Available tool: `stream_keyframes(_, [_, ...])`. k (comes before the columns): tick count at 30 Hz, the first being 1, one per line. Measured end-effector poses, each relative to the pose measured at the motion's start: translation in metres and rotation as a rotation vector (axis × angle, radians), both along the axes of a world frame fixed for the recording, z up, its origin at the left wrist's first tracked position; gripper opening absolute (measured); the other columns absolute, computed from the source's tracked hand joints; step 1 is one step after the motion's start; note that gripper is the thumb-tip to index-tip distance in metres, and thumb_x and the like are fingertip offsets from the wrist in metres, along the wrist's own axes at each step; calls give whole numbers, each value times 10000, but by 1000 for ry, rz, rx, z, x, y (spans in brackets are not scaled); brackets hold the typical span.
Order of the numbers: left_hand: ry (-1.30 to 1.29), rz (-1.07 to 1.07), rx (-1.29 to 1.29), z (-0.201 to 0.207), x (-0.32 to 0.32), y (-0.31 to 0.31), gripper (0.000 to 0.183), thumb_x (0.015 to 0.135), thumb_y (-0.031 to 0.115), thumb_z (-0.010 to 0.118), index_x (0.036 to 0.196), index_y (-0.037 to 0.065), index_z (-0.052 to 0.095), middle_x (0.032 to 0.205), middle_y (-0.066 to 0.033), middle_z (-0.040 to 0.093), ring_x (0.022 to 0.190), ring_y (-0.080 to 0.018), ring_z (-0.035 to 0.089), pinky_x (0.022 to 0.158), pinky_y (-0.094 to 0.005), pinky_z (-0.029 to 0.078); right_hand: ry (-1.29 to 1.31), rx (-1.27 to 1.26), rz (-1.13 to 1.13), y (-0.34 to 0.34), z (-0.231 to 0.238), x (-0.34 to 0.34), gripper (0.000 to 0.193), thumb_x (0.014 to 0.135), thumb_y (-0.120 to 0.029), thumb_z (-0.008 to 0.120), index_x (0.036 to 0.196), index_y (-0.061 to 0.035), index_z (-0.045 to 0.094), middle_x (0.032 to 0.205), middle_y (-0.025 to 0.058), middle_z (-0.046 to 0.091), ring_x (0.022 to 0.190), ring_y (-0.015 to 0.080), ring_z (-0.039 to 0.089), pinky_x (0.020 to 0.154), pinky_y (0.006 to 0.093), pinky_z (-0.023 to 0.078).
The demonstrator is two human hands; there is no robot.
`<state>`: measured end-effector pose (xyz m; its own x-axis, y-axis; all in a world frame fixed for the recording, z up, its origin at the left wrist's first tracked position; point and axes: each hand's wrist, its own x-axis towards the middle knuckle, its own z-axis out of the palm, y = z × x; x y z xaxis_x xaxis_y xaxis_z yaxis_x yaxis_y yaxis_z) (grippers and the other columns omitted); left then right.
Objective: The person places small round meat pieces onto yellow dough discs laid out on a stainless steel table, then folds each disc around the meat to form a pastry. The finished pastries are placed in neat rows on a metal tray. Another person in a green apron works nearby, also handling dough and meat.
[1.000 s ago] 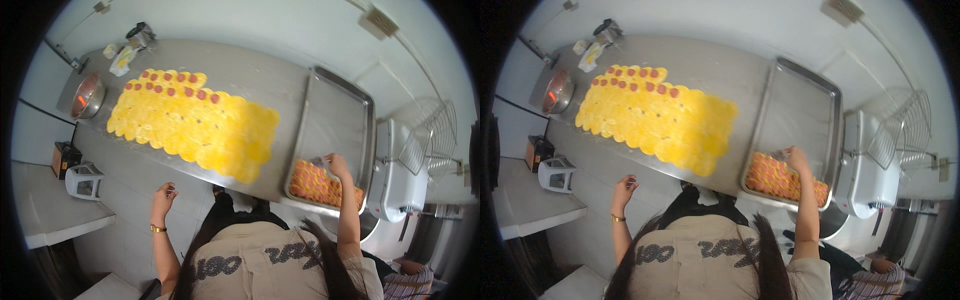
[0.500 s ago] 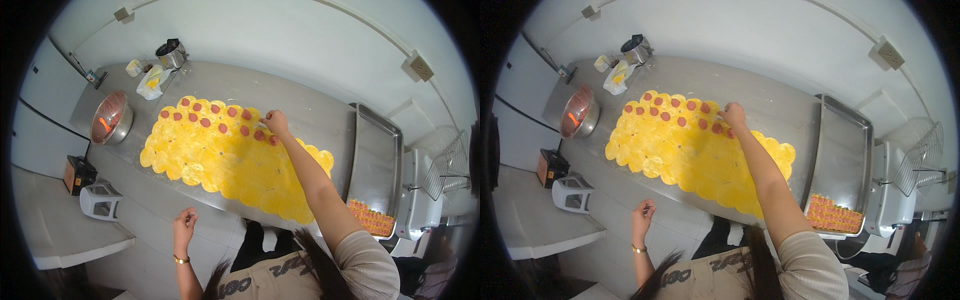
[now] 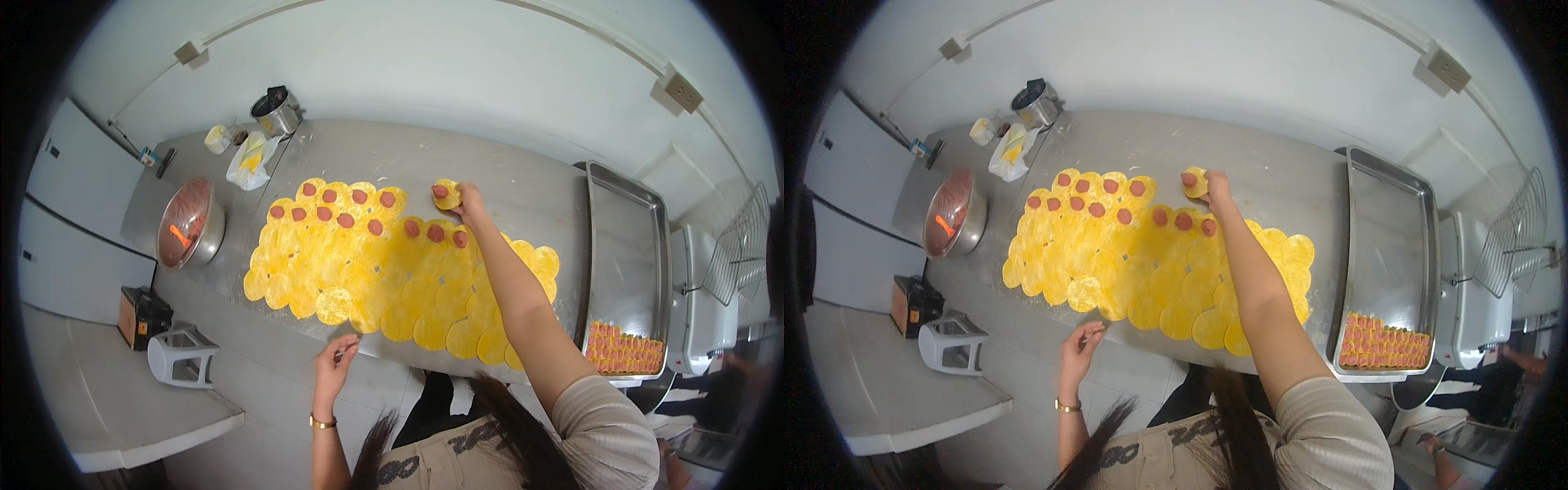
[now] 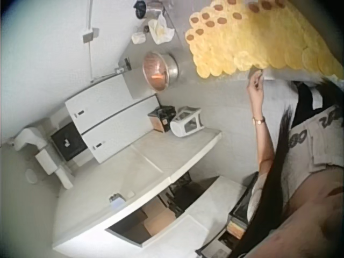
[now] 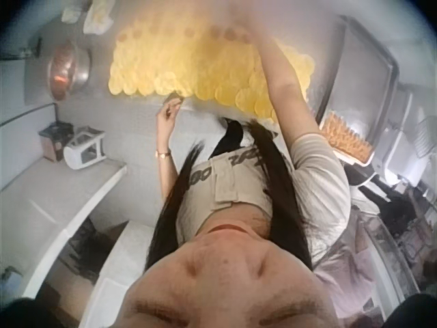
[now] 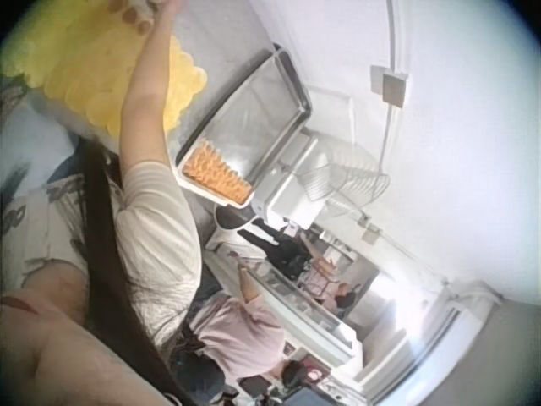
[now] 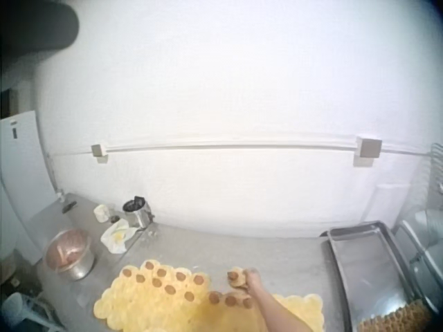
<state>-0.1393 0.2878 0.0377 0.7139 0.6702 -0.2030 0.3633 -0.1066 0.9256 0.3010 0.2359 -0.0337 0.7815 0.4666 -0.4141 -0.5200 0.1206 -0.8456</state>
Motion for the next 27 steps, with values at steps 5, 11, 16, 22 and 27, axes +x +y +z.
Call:
stream_keyframes(5, [-142, -83, -155, 3, 77, -18, 252, 919, 123, 533, 1130, -10, 565, 1067, -78, 619, 989, -120, 572, 810, -248, 474, 173, 415, -27, -47, 28, -9, 306, 882, -92, 385, 1123, 92, 428, 1130, 220, 549, 974, 299, 604, 858, 392, 516])
stream_keyframes(11, [-419, -86, -641, -4, 175, -71, 391, 974, 274, 419, 1220, -26, 468, 1236, -112, 498, 1126, -185, 503, 926, -318, 440, 182, 465, 121, -136, 73, -83, 346, 927, -134, 344, 1187, 76, 433, 1185, 182, 542, 1055, 273, 573, 937, 387, 464])
stream_keyframes(16, [-324, -274, -777, -7, 194, -124, 385, 976, 291, 413, 1213, -8, 468, 1158, -96, 531, 1095, -198, 521, 905, -332, 454, 168, 421, -1, -215, 74, -163, 407, 899, -128, 399, 1293, -25, 411, 1252, 168, 492, 1114, 269, 536, 853, 402, 501])
stream_keyframes(22, [-125, -381, -774, -9, 176, -176, 267, 954, 199, 479, 1150, 20, 514, 1102, -58, 562, 967, -140, 567, 791, -281, 494, 140, 245, -209, -281, 76, -219, 417, 874, -49, 371, 1284, -48, 444, 1253, 95, 486, 1042, 173, 555, 766, 322, 541])
stream_keyframes(27, [-75, -499, -643, -18, 176, -195, 228, 944, 152, 488, 1131, 29, 531, 1049, -41, 577, 921, -120, 570, 770, -259, 489, 80, 254, -281, -309, 64, -240, 356, 905, -54, 415, 1252, -25, 491, 1179, 70, 547, 961, 104, 587, 737, 198, 503])
